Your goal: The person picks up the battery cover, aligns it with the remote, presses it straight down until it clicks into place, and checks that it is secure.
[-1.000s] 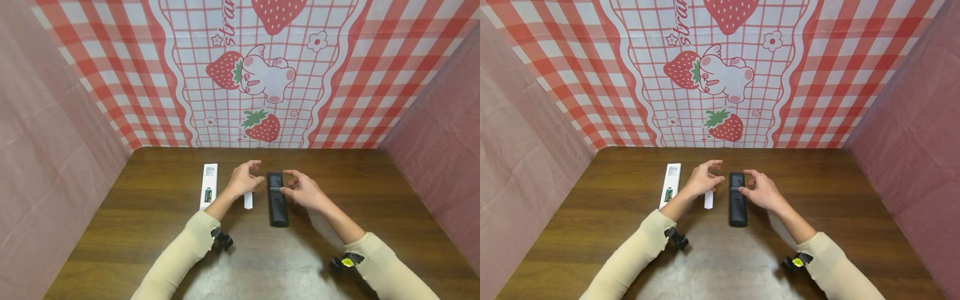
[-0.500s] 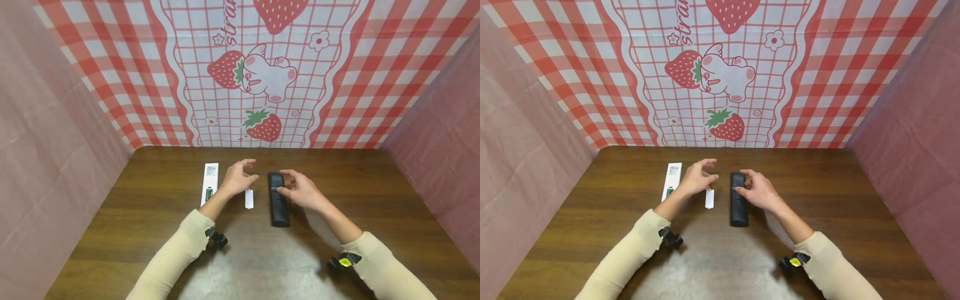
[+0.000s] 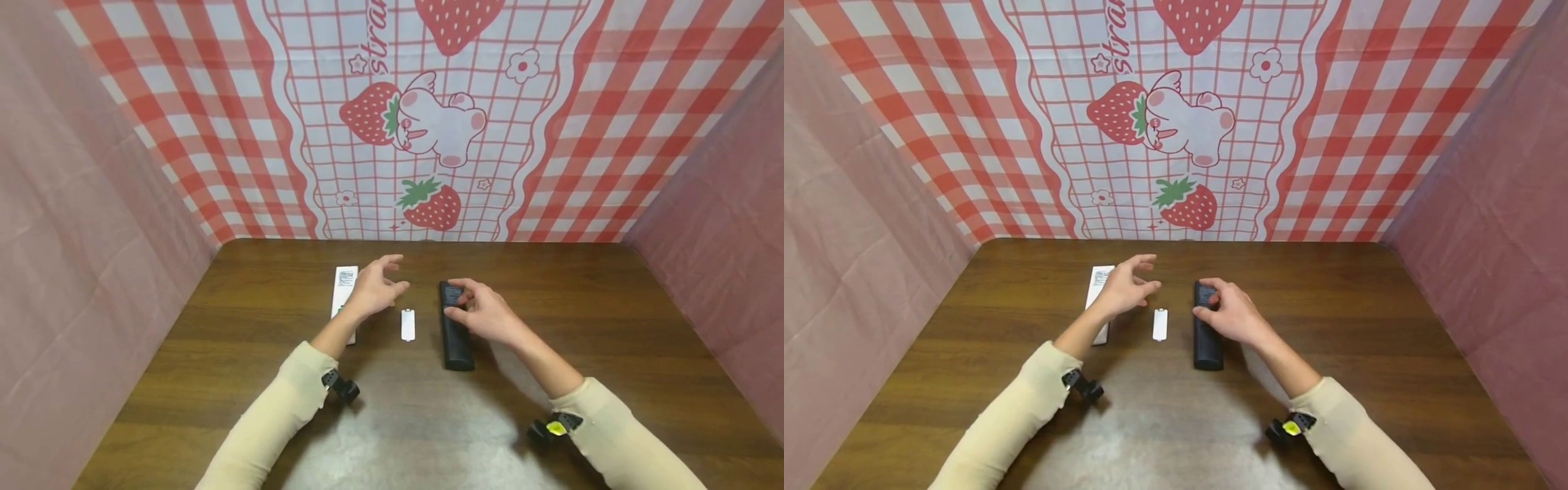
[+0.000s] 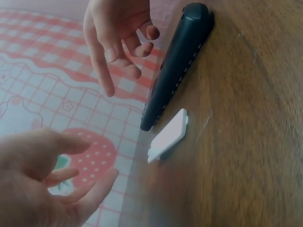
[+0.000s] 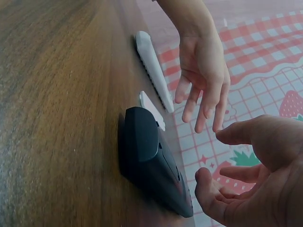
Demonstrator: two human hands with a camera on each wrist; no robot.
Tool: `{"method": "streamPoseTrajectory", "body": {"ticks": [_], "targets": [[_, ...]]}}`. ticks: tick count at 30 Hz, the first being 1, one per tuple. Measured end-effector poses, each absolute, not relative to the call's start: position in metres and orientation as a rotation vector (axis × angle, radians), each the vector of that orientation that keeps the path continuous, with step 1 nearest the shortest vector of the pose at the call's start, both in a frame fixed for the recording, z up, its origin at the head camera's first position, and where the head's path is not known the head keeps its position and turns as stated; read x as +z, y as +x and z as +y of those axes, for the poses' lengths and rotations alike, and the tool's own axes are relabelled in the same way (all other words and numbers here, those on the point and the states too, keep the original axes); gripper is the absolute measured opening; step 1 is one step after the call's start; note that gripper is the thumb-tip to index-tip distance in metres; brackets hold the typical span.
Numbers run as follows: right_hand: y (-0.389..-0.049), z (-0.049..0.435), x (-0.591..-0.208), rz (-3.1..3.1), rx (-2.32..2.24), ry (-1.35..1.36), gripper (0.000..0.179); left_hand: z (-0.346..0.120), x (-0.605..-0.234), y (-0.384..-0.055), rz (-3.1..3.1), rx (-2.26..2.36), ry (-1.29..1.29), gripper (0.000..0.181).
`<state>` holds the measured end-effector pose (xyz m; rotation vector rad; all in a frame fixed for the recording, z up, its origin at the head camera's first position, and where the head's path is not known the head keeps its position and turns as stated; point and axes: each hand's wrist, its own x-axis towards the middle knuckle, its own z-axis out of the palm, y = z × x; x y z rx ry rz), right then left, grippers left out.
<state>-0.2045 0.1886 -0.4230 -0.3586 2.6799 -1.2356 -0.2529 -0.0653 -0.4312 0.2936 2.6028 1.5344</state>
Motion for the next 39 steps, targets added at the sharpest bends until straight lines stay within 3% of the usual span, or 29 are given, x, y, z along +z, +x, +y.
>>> {"method": "streamPoseTrajectory", "body": {"ticks": [9, 17, 24, 32, 39], "targets": [[-0.204, 0.183, -0.421, 2.672, -1.268, -0.382, 0.063, -0.078, -0.432, -0.255, 2.627, 1.530, 0.269, 0.064], [-0.228, 0.196, -0.462, 2.680, -1.339, -0.545, 0.066, -0.094, -0.461, -0.276, 2.659, 1.529, 0.272, 0.064], [-0.207, 0.178, -0.427, 2.669, -1.267, -0.430, 0.065, -0.099, -0.443, -0.257, 2.683, 1.516, 0.218, 0.061], [-0.201, 0.173, -0.420, 2.667, -1.224, -0.415, 0.063, -0.100, -0.436, -0.248, 2.720, 1.511, 0.199, 0.055], [-0.225, 0.183, -0.457, 2.711, -1.226, -0.547, 0.067, -0.108, -0.434, -0.252, 2.731, 1.583, 0.176, 0.053]]}}
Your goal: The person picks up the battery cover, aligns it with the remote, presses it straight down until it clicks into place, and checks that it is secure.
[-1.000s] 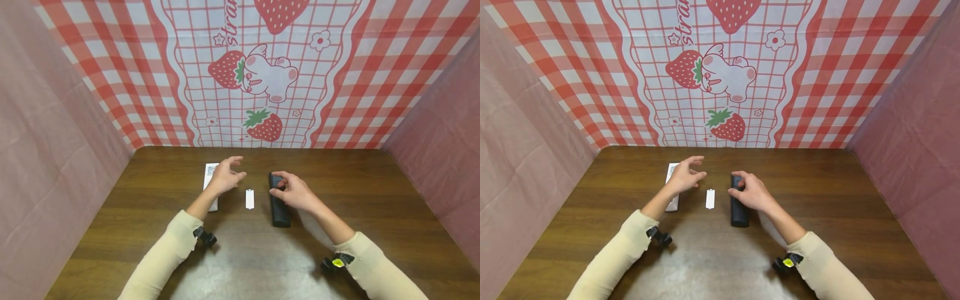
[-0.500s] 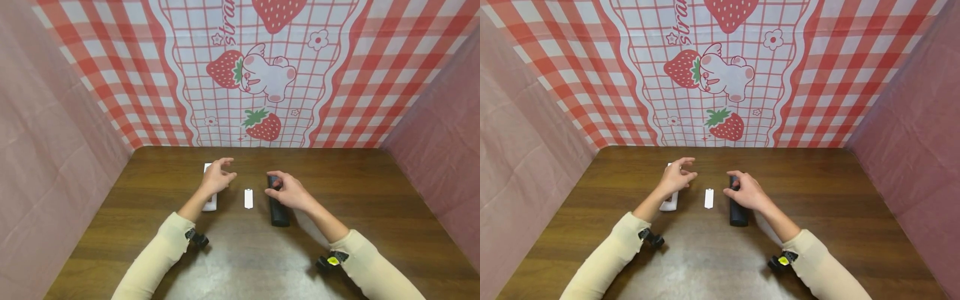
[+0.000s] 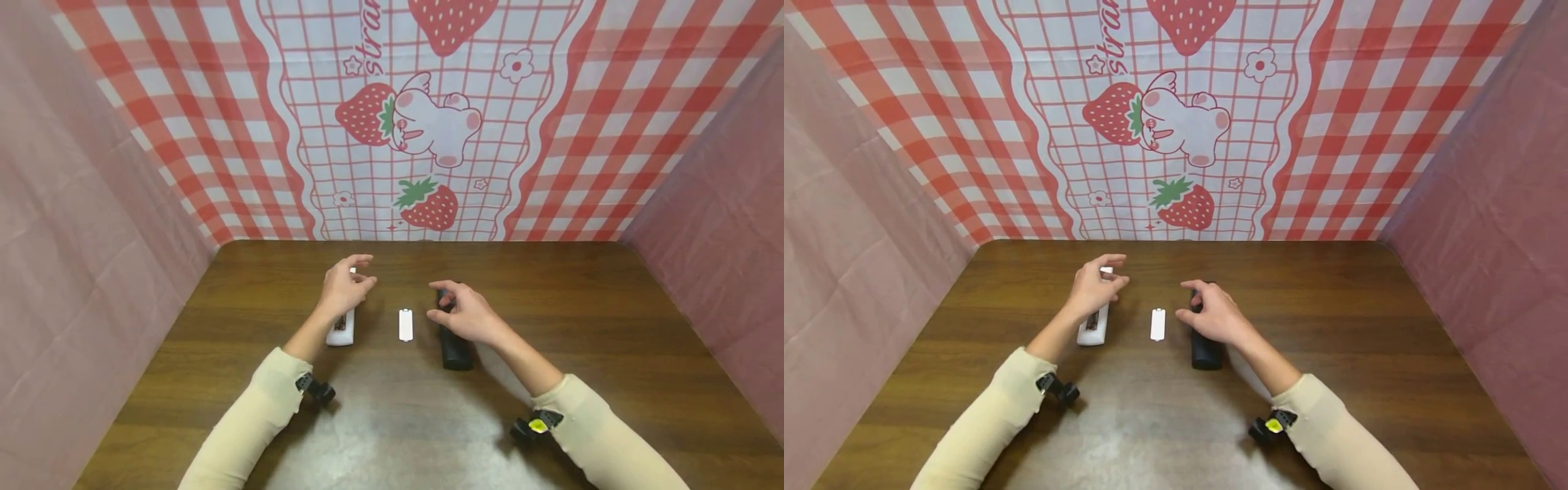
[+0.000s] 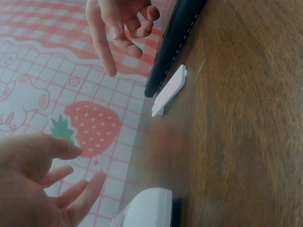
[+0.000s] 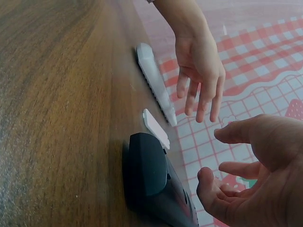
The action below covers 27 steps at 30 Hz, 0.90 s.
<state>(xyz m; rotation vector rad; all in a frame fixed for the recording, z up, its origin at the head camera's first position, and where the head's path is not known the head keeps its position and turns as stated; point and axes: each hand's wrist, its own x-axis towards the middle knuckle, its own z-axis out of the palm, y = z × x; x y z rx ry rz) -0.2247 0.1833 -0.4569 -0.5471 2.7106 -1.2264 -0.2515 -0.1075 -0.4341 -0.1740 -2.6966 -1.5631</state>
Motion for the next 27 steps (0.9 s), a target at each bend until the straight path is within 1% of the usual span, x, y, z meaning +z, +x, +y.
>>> {"method": "streamPoseTrajectory", "body": {"ticks": [3, 6, 11, 17, 22, 24, 27], "targets": [[-0.240, 0.189, -0.481, 2.733, -1.217, -0.557, 0.067, -0.112, -0.435, -0.253, -2.679, -1.567, -0.165, 0.053], [-0.247, 0.190, -0.491, 2.743, -1.196, -0.556, 0.069, -0.117, -0.435, -0.254, -2.679, -1.557, -0.150, 0.053], [-0.249, 0.186, -0.490, 2.771, -1.187, -0.609, 0.068, -0.124, -0.434, -0.256, -2.688, -1.533, -0.125, 0.053], [-0.257, 0.181, -0.494, 2.781, -1.148, -0.558, 0.066, -0.132, -0.435, -0.257, -2.691, -1.504, -0.098, 0.053], [-0.229, 0.163, -0.444, 2.734, -1.131, -0.512, 0.060, -0.139, -0.436, -0.259, -2.688, -1.469, -0.089, 0.052], [-0.217, 0.156, -0.426, 2.721, -1.135, -0.506, 0.059, -0.143, -0.441, -0.264, -2.680, -1.442, -0.110, 0.051], [-0.216, 0.154, -0.425, 2.733, -1.136, -0.533, 0.059, -0.155, -0.469, -0.287, -2.633, -1.369, -0.170, 0.049]]}}
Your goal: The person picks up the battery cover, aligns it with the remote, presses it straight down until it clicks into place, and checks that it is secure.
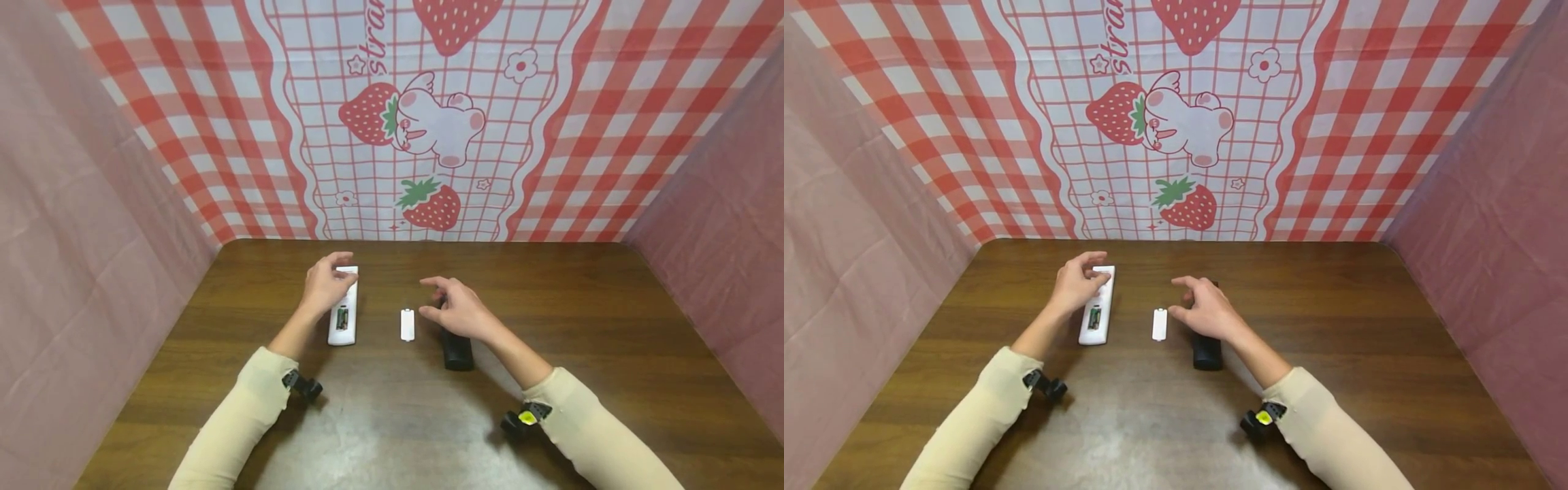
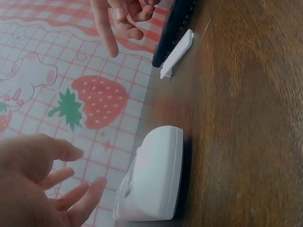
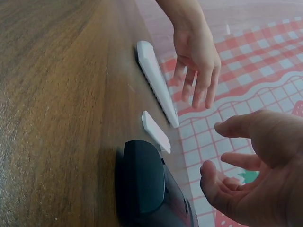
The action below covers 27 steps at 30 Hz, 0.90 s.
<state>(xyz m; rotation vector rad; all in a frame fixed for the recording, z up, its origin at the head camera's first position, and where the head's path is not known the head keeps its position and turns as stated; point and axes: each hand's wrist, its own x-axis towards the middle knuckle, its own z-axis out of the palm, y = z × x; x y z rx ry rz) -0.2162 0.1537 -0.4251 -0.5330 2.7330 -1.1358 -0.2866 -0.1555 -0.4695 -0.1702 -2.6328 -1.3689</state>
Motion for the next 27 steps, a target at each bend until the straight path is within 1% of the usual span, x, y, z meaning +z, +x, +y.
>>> {"method": "streamPoseTrajectory", "body": {"ticks": [4, 10, 12, 13, 16, 19, 20, 24, 27], "targets": [[-0.217, 0.153, -0.426, 2.767, -1.120, -0.564, 0.060, -0.169, -0.506, -0.318, -2.647, -1.282, -0.157, 0.051], [-0.220, 0.153, -0.430, 2.782, -1.114, -0.582, 0.060, -0.181, -0.524, -0.338, -2.729, -1.165, -0.062, 0.057], [-0.222, 0.153, -0.431, 2.790, -1.117, -0.612, 0.059, -0.184, -0.526, -0.340, -2.742, -1.130, -0.040, 0.057], [-0.230, 0.158, -0.443, 2.791, -1.139, -0.674, 0.060, -0.186, -0.527, -0.341, -2.746, -1.119, -0.032, 0.056], [-0.231, 0.156, -0.444, 2.809, -1.130, -0.723, 0.058, -0.188, -0.527, -0.341, -2.773, -1.102, -0.010, 0.056], [-0.230, 0.152, -0.443, 2.813, -1.104, -0.705, 0.057, -0.189, -0.526, -0.340, -2.800, -1.078, 0.017, 0.056], [-0.222, 0.146, -0.431, 2.817, -1.066, -0.651, 0.056, -0.188, -0.524, -0.339, -2.807, -1.065, 0.028, 0.057], [-0.218, 0.140, -0.429, 2.823, -0.990, -0.603, 0.056, -0.186, -0.517, -0.334, -2.831, -1.008, 0.058, 0.059], [-0.221, 0.140, -0.435, 2.833, -0.973, -0.625, 0.056, -0.183, -0.512, -0.330, -2.855, -0.979, 0.060, 0.062]]}}
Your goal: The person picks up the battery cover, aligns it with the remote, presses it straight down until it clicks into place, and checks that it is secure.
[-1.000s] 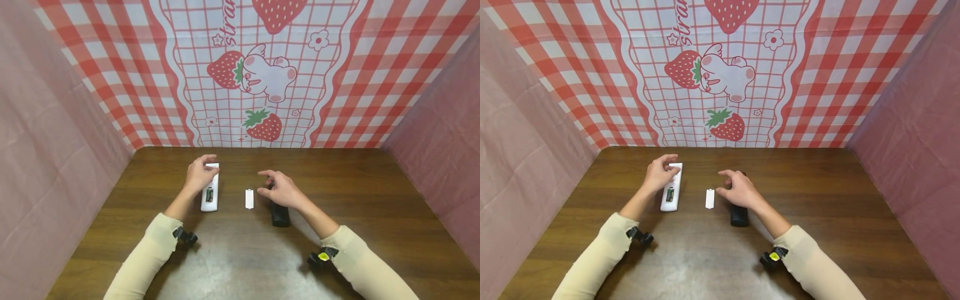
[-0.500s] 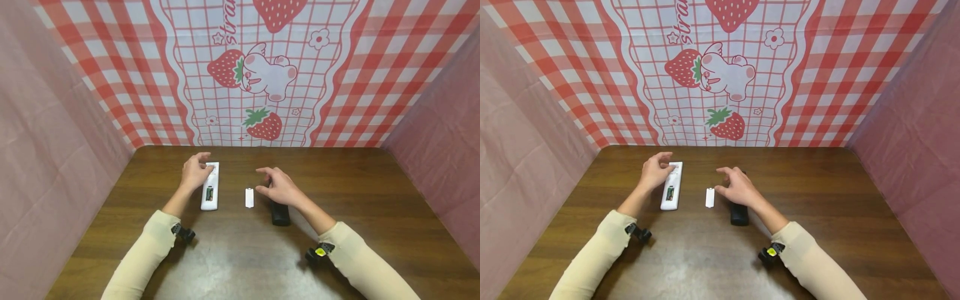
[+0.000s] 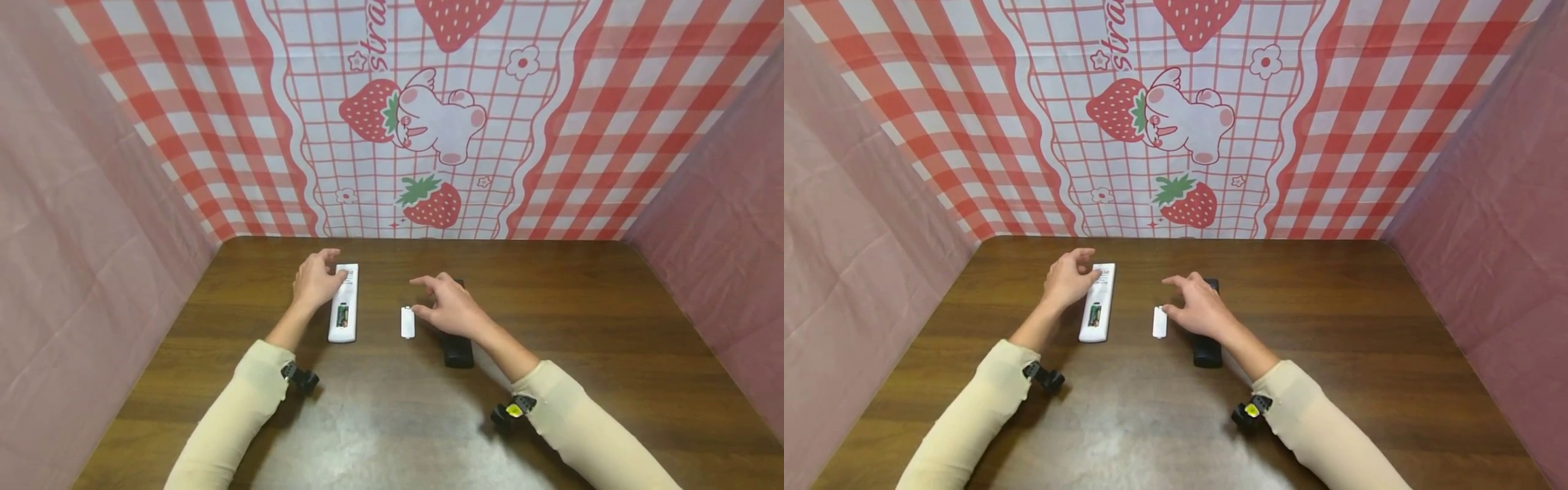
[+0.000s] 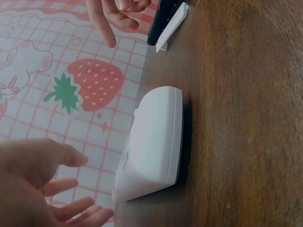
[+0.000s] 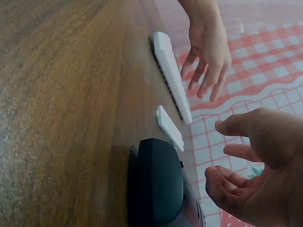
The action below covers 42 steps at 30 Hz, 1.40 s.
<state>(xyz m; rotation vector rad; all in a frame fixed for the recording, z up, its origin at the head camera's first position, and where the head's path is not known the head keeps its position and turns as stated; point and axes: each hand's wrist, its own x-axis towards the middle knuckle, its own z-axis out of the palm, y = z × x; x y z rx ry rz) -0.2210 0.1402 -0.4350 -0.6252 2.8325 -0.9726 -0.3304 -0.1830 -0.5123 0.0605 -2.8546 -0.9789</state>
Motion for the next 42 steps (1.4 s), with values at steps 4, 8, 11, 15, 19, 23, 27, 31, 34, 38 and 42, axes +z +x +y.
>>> {"method": "streamPoseTrajectory", "body": {"ticks": [4, 8, 11, 15, 19, 23, 27, 31, 34, 38, 42], "targets": [[-0.241, 0.148, -0.470, 2.876, -0.953, -0.737, 0.057, -0.180, -0.510, -0.329, -2.889, -0.945, 0.072, 0.066], [-0.263, 0.153, -0.506, 2.923, -0.882, -0.783, 0.057, -0.177, -0.511, -0.328, -2.895, -0.914, 0.080, 0.067], [-0.271, 0.151, -0.519, 2.964, -0.830, -0.785, 0.055, -0.176, -0.513, -0.327, -2.873, -0.917, 0.053, 0.067], [-0.271, 0.146, -0.521, 2.983, -0.810, -0.792, 0.051, -0.175, -0.513, -0.326, -2.848, -0.940, 0.018, 0.068], [-0.269, 0.143, -0.519, 2.978, -0.802, -0.761, 0.049, -0.174, -0.513, -0.326, -2.861, -0.937, 0.018, 0.070], [-0.267, 0.140, -0.518, 2.975, -0.786, -0.738, 0.046, -0.171, -0.511, -0.324, -2.893, -0.924, 0.052, 0.071], [-0.265, 0.138, -0.516, 2.972, -0.771, -0.743, 0.043, -0.168, -0.504, -0.320, -2.935, -0.925, 0.108, 0.075], [-0.264, 0.137, -0.516, 2.963, -0.743, -0.743, 0.041, -0.168, -0.506, -0.322, -2.994, -0.882, 0.124, 0.081], [-0.263, 0.136, -0.515, 2.955, -0.721, -0.753, 0.039, -0.170, -0.510, -0.324, -3.019, -0.852, 0.123, 0.085], [-0.262, 0.135, -0.514, 2.945, -0.715, -0.778, 0.039, -0.170, -0.508, -0.324, -3.043, -0.851, 0.123, 0.087], [-0.260, 0.134, -0.513, 2.939, -0.708, -0.779, 0.040, -0.174, -0.507, -0.327, -3.082, -0.860, 0.107, 0.089]]}}
